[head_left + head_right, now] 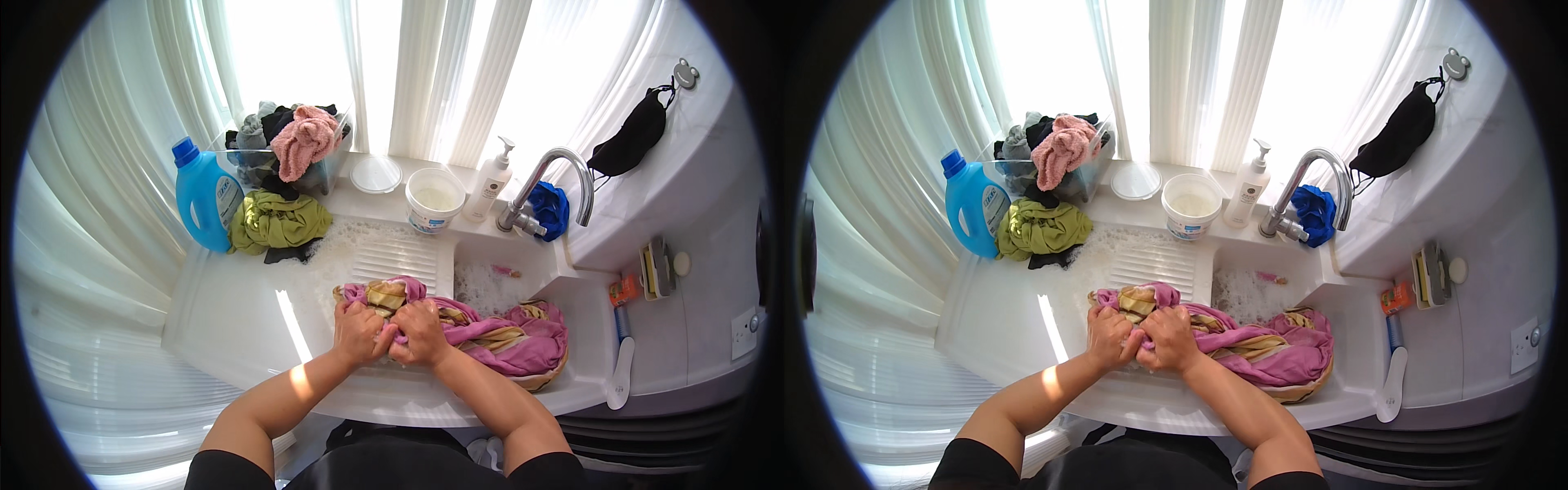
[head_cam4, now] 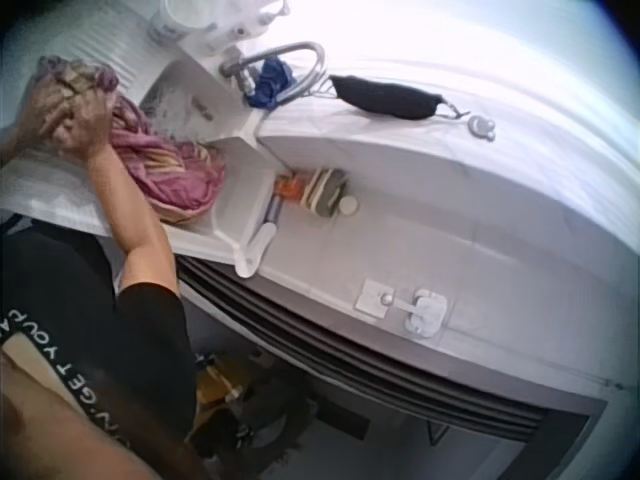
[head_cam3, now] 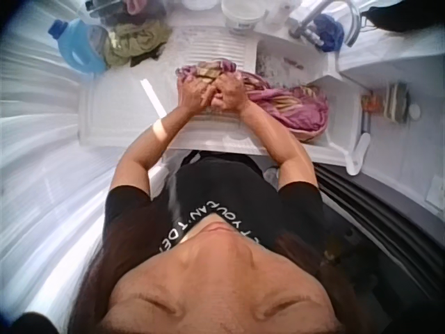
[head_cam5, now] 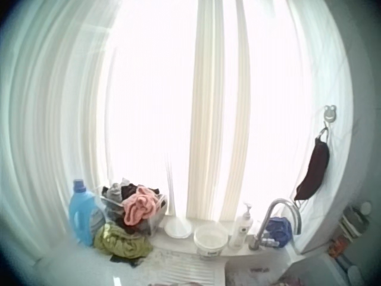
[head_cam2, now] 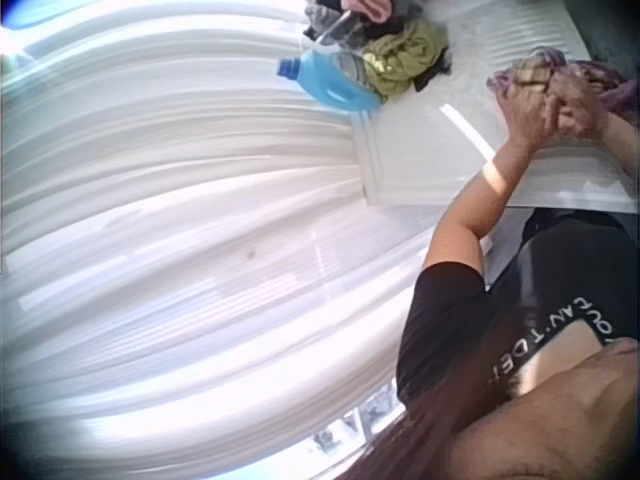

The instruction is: The person washes a garment in a sink using a washboard, rubbing the fabric against the board and dipping it into soapy water.

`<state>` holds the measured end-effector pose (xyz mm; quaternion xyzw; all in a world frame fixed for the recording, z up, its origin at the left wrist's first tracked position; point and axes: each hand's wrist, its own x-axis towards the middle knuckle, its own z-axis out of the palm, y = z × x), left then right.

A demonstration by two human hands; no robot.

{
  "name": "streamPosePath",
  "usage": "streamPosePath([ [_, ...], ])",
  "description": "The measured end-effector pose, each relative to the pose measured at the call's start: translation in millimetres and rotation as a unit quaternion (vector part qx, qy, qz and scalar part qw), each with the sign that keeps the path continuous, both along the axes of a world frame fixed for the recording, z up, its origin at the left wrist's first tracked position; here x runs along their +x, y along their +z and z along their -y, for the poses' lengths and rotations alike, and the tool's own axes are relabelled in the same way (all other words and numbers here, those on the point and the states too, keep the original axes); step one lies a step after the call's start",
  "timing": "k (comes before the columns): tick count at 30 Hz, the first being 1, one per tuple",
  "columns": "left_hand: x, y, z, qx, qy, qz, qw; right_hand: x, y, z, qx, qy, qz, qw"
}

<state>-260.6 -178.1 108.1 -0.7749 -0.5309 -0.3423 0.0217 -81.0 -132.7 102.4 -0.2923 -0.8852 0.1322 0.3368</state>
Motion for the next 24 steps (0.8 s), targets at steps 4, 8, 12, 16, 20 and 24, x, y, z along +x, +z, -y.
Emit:
streamPosePath([
  [4,5.2,-6.9,-106.5,0.074,0.237,0.083,0.965,-46.1,-5.2,-97.1,-0.098,-0.268,0.017,0.958],
  [8,-2.9,8.9,-111.5,-0.077,0.193,-0.034,0.978,-37.5,17.0,-116.5,-0.394,-0.119,0.196,0.890],
  [12,-18.9,27.5,-32.6,-0.002,-0.085,0.046,0.995,5.7,28.3,-19.5,-0.157,0.022,0.035,0.987],
  [16,-0.3,7.4,37.3,0.042,-0.086,0.014,0.995,18.1,10.1,38.9,0.121,0.036,0.062,0.990],
  [20,-4.5,2.7,-59.7,-0.037,0.006,0.126,0.991,-20.5,3.1,-44.5,-0.092,-0.062,-0.003,0.994],
  [24,0.0,1.4,-106.9,-0.111,0.223,0.016,0.968,-35.3,8.9,-78.2,-0.241,-0.222,0.026,0.945],
])
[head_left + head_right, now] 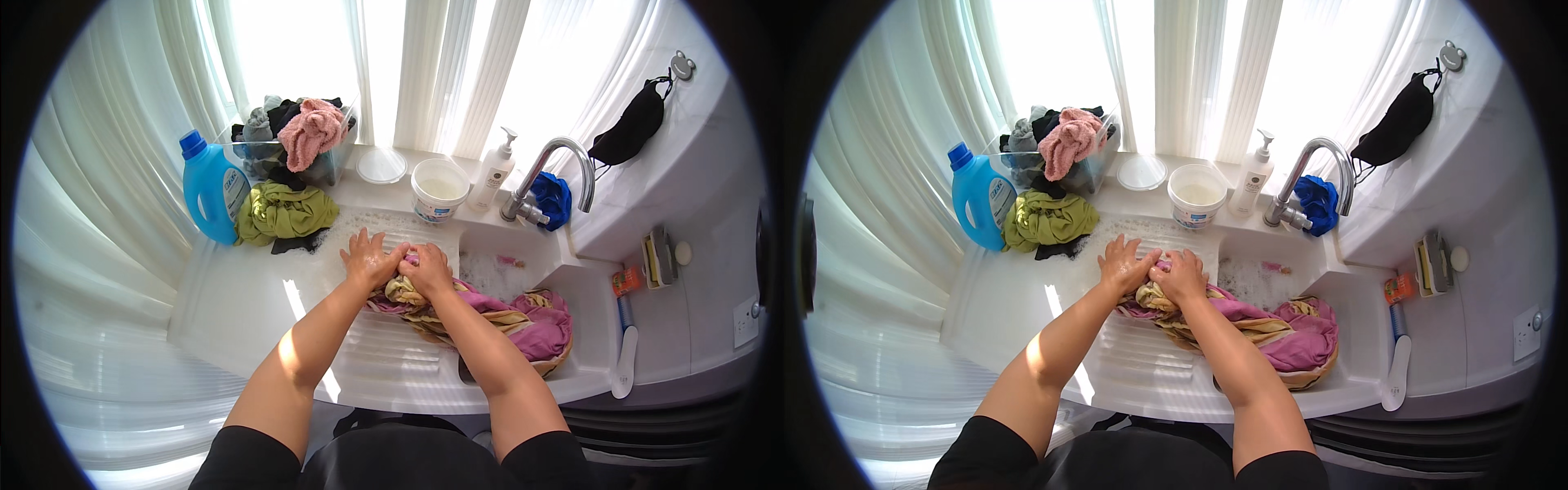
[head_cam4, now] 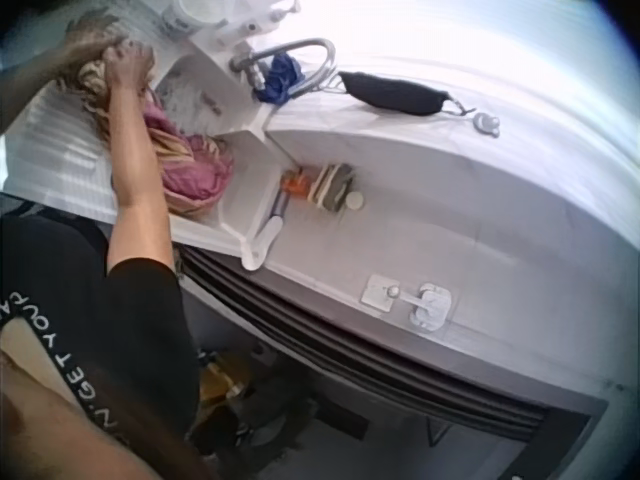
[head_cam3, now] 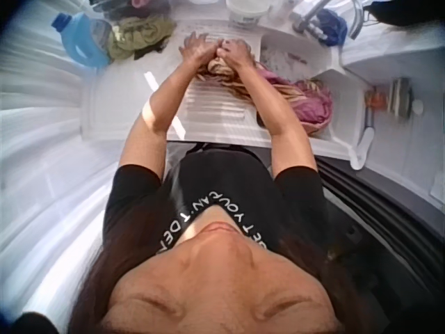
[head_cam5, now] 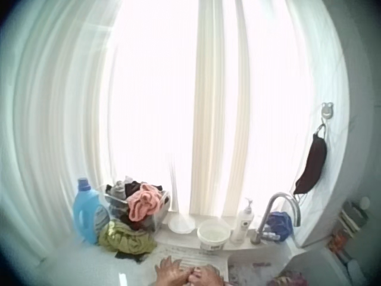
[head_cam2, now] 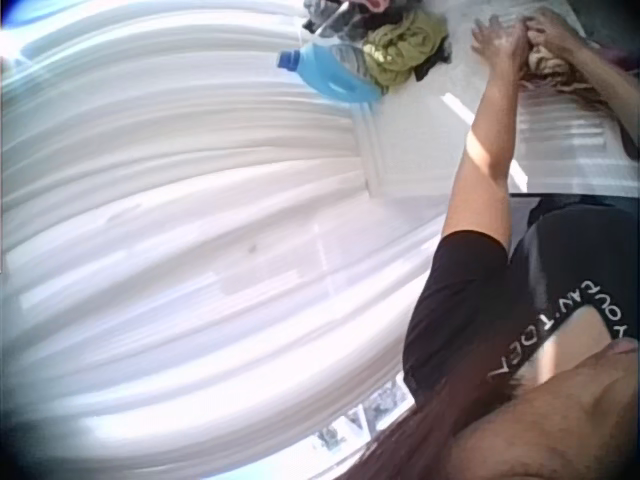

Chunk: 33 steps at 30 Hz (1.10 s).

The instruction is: The person washes a garment in a sink using a washboard, rubbing the fabric against the board and dipping it into soapy water.

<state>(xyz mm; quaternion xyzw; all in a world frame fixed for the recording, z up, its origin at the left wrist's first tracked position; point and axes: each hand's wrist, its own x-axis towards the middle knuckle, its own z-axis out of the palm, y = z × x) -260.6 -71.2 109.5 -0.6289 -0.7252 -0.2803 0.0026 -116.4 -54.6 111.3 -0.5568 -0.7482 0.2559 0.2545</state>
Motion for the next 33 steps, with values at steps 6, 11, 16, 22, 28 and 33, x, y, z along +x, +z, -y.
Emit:
streamPosePath([
  [6,-21.0,32.8,92.3,0.103,-0.293,0.072,0.948,63.9,35.3,88.6,0.172,0.219,-0.006,0.960],
  [11,1.1,0.6,139.8,0.189,-0.297,-0.017,0.936,59.4,-11.5,116.3,0.342,0.210,-0.010,0.916],
  [16,0.4,2.2,5.1,0.151,-0.044,0.101,0.982,13.7,-15.9,6.9,0.160,-0.011,0.004,0.987],
  [22,-11.6,19.3,43.9,-0.040,-0.183,0.163,0.969,41.8,28.1,37.5,-0.086,0.193,0.046,0.976],
  [28,16.5,12.6,148.0,0.179,-0.228,0.074,0.954,52.7,-7.4,141.8,0.311,0.155,0.017,0.937],
  [33,4.3,-9.1,19.0,0.109,-0.070,0.121,0.984,11.8,-10.9,23.3,0.123,0.065,-0.073,0.988],
])
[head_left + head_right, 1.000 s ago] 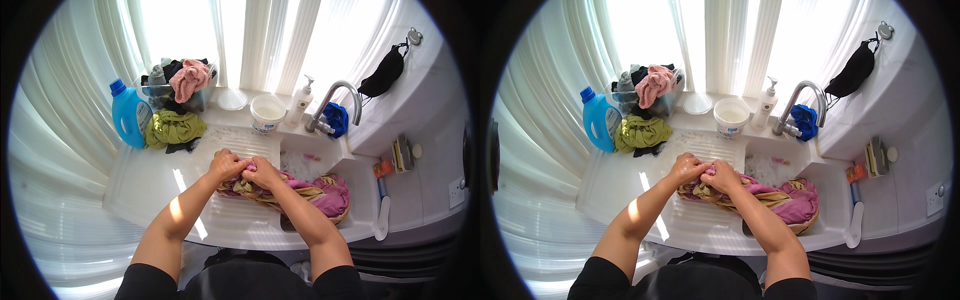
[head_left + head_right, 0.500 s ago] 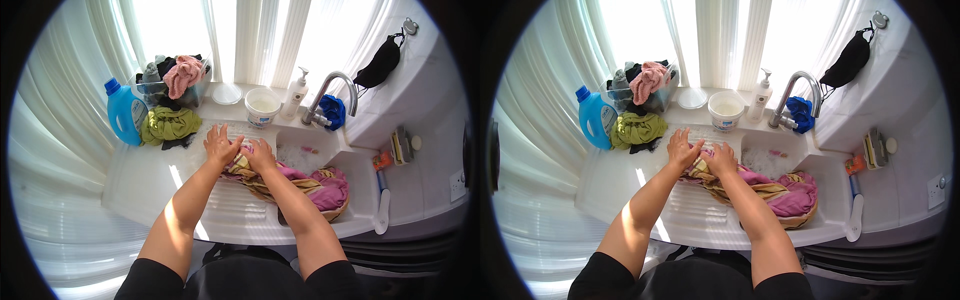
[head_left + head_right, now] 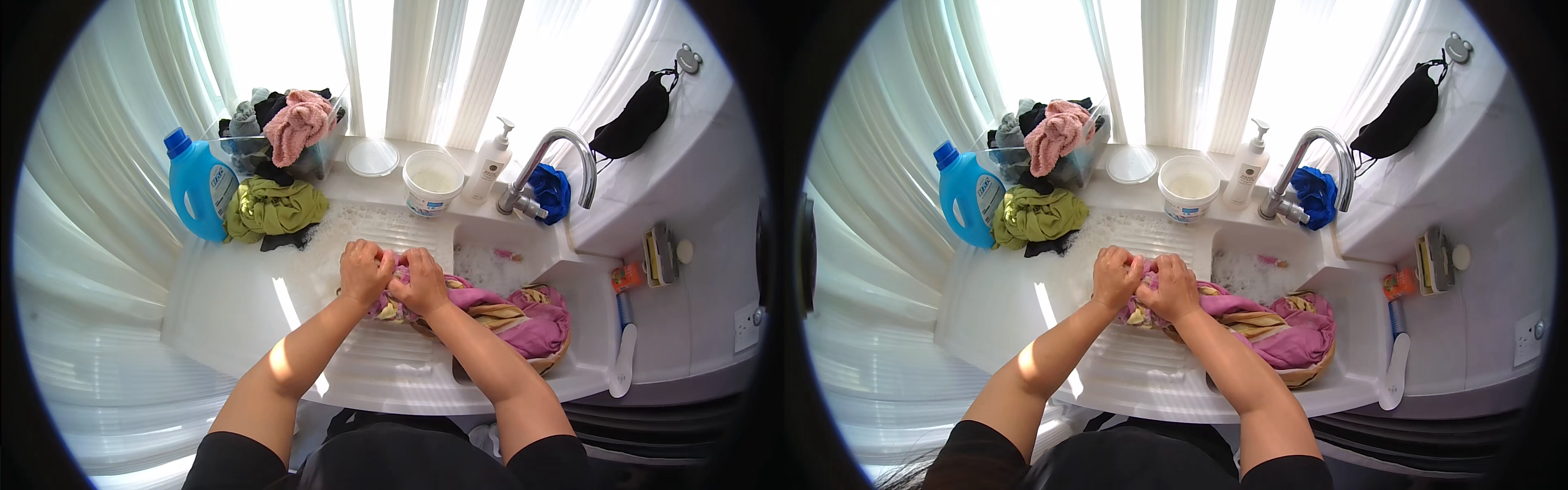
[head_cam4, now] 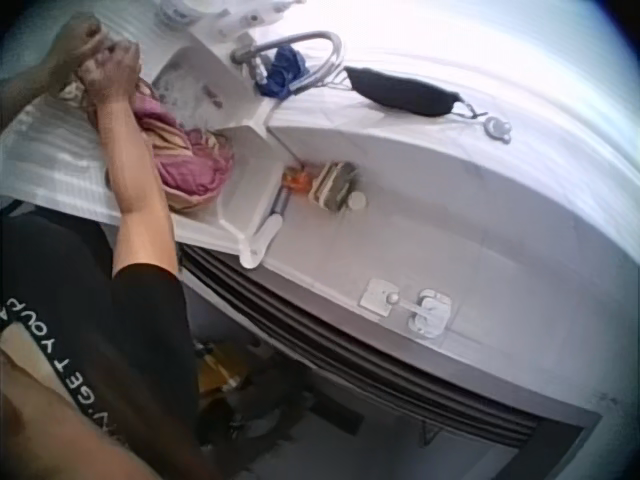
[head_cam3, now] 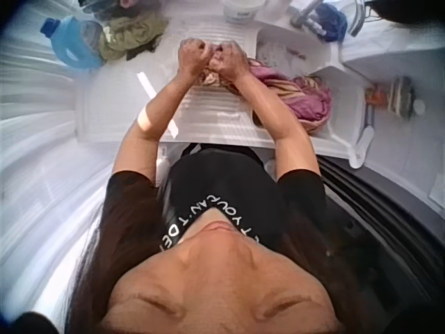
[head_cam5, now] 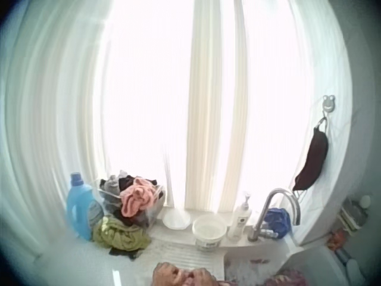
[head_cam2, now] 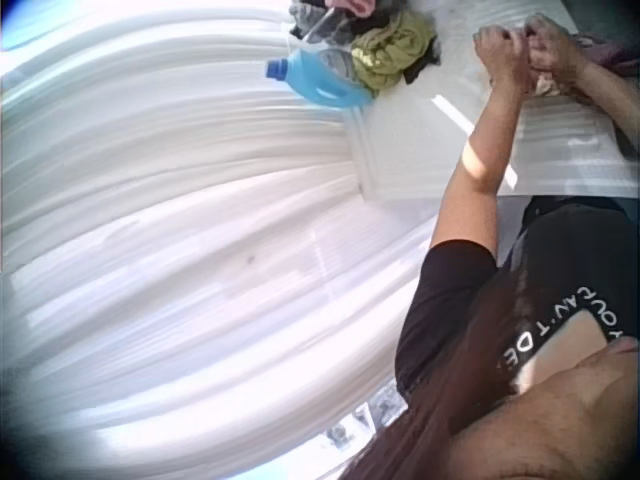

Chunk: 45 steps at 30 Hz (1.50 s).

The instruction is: The person washes a garment in a sink using a washboard, rubbing the fabric against the board and dipping it into soapy water.

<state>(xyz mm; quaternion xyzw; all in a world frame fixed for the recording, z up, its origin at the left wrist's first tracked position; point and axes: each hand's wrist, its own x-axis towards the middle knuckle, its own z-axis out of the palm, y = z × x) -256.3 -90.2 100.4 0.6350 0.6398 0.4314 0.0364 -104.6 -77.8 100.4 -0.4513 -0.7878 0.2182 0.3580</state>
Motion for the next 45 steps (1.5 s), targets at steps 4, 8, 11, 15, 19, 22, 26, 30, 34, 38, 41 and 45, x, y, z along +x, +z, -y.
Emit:
streamPosePath([
  [4,-4.0,0.4,-41.8,-0.112,0.068,-0.140,0.981,-9.5,-7.3,-40.3,-0.189,-0.039,0.167,0.967],
  [8,-10.2,43.6,38.7,-0.242,-0.208,-0.099,0.942,26.8,60.0,40.2,-0.128,0.138,0.268,0.945],
  [11,-1.7,28.0,115.6,0.055,-0.184,-0.131,0.973,48.9,19.7,103.9,0.145,0.114,0.232,0.955],
  [15,3.9,7.2,74.8,0.030,-0.130,-0.030,0.991,23.1,1.2,52.0,0.148,0.094,0.108,0.979],
  [19,-2.3,16.5,-22.1,-0.154,-0.009,-0.074,0.985,1.9,6.5,-22.2,0.000,-0.024,0.107,0.994],
  [22,-6.4,4.4,-38.6,-0.082,0.041,-0.085,0.992,-5.5,13.2,-21.5,-0.039,-0.069,0.120,0.990],
  [26,-17.2,38.3,33.2,-0.108,-0.149,-0.004,0.983,29.8,40.5,43.8,0.109,0.110,0.144,0.977],
  [30,-11.2,25.4,124.2,0.116,-0.213,-0.075,0.967,60.0,18.4,105.0,0.239,0.155,0.113,0.952],
  [34,-2.2,5.0,85.5,0.118,-0.133,-0.055,0.983,27.3,1.2,67.8,0.266,0.113,0.059,0.956],
  [38,-0.9,-1.4,9.2,-0.026,0.019,0.029,0.999,6.9,7.1,-2.6,0.060,-0.033,0.006,0.998],
  [41,-10.8,16.1,-9.9,-0.268,-0.119,-0.052,0.955,14.4,7.5,-23.9,-0.138,-0.031,0.142,0.980],
  [45,-20.1,26.2,76.5,-0.087,-0.172,-0.140,0.971,37.0,47.7,69.5,-0.038,0.122,0.232,0.964],
])
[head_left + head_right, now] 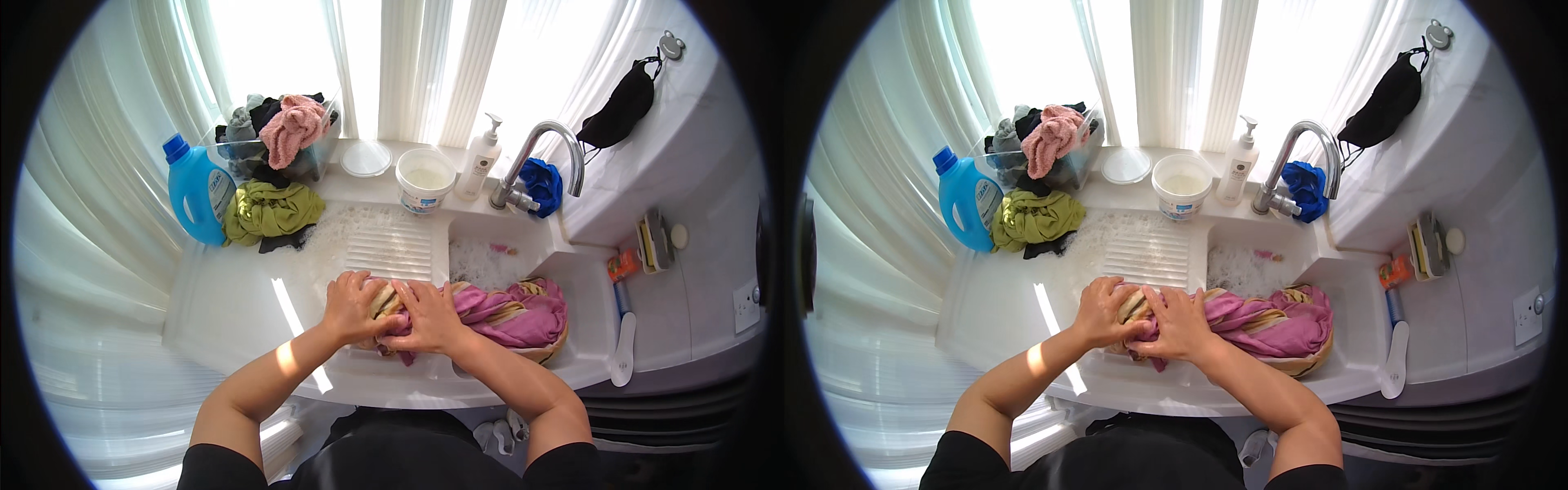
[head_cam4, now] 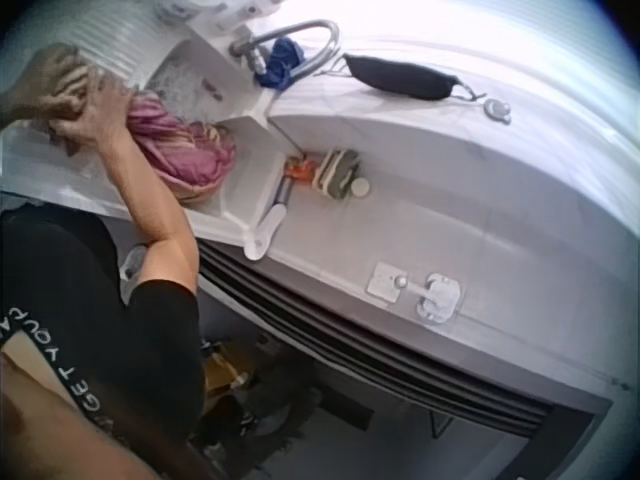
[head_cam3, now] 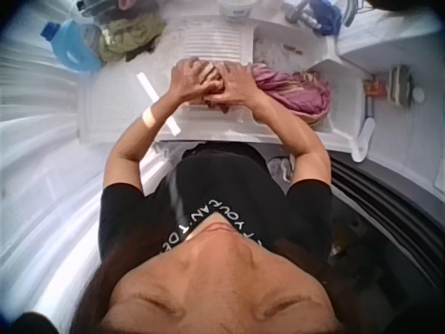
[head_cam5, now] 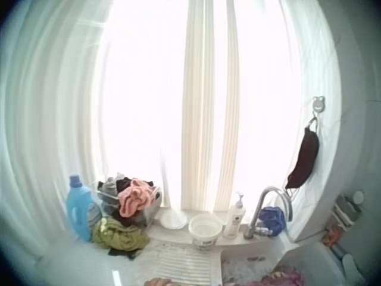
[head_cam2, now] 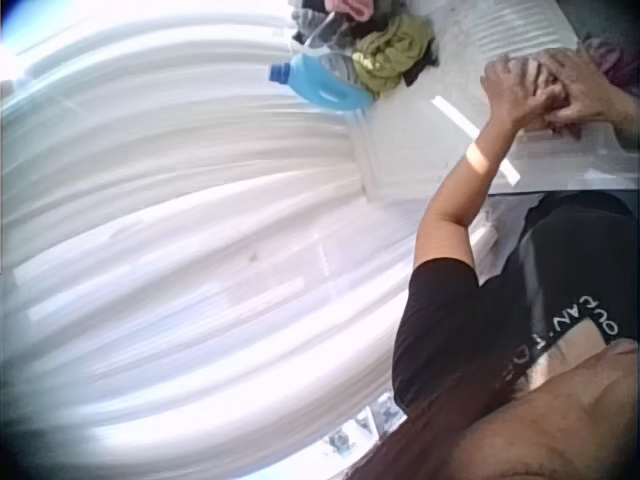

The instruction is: The person washes a garment in a sink using a washboard, rubbing the fabric against the board and dipping it into soapy water.

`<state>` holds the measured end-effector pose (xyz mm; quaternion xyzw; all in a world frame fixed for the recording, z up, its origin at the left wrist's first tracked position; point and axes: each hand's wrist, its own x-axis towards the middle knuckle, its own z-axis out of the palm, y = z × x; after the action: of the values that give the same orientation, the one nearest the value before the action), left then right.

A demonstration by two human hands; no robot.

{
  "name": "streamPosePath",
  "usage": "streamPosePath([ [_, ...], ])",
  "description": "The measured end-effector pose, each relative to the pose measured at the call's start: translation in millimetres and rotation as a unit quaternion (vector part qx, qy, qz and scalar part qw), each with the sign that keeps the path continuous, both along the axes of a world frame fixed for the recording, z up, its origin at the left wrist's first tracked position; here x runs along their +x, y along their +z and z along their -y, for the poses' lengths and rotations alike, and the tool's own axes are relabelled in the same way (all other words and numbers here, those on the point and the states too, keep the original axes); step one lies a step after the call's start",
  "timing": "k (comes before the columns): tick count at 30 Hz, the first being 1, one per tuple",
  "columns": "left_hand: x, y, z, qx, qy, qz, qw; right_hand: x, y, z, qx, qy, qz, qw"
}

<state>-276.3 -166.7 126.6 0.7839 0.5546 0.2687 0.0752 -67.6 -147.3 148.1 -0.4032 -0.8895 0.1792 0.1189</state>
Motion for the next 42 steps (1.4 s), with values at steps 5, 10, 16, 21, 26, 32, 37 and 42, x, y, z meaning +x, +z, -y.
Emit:
streamPosePath([
  [5,25.9,-23.7,59.8,0.147,0.022,0.062,0.987,5.0,-68.2,57.5,0.332,-0.032,-0.058,0.941],
  [10,22.5,-13.0,-68.6,-0.143,0.177,0.080,0.970,-17.2,-22.2,-68.7,-0.120,-0.052,0.013,0.991],
  [16,16.2,-12.8,-75.5,-0.118,0.182,0.055,0.975,-24.6,-35.8,-60.3,0.055,-0.139,-0.029,0.988],
  [21,28.0,-13.6,26.4,0.044,0.049,0.064,0.996,1.4,-59.9,25.6,0.262,-0.035,-0.017,0.964],
  [26,30.2,-18.1,3.1,0.070,0.054,0.101,0.991,-5.9,-52.2,-7.6,0.228,0.006,-0.095,0.969],
  [32,23.0,-24.5,-18.5,0.069,0.029,0.134,0.988,-7.3,-47.8,-33.5,0.221,0.059,-0.113,0.967],
  [37,16.6,-23.1,-36.9,0.044,-0.005,0.147,0.988,-12.5,-38.1,-44.4,0.193,0.057,-0.123,0.972],
  [42,17.9,-27.8,-46.1,-0.004,0.012,0.173,0.985,-11.1,-39.2,-56.9,0.138,0.066,-0.128,0.980],
])
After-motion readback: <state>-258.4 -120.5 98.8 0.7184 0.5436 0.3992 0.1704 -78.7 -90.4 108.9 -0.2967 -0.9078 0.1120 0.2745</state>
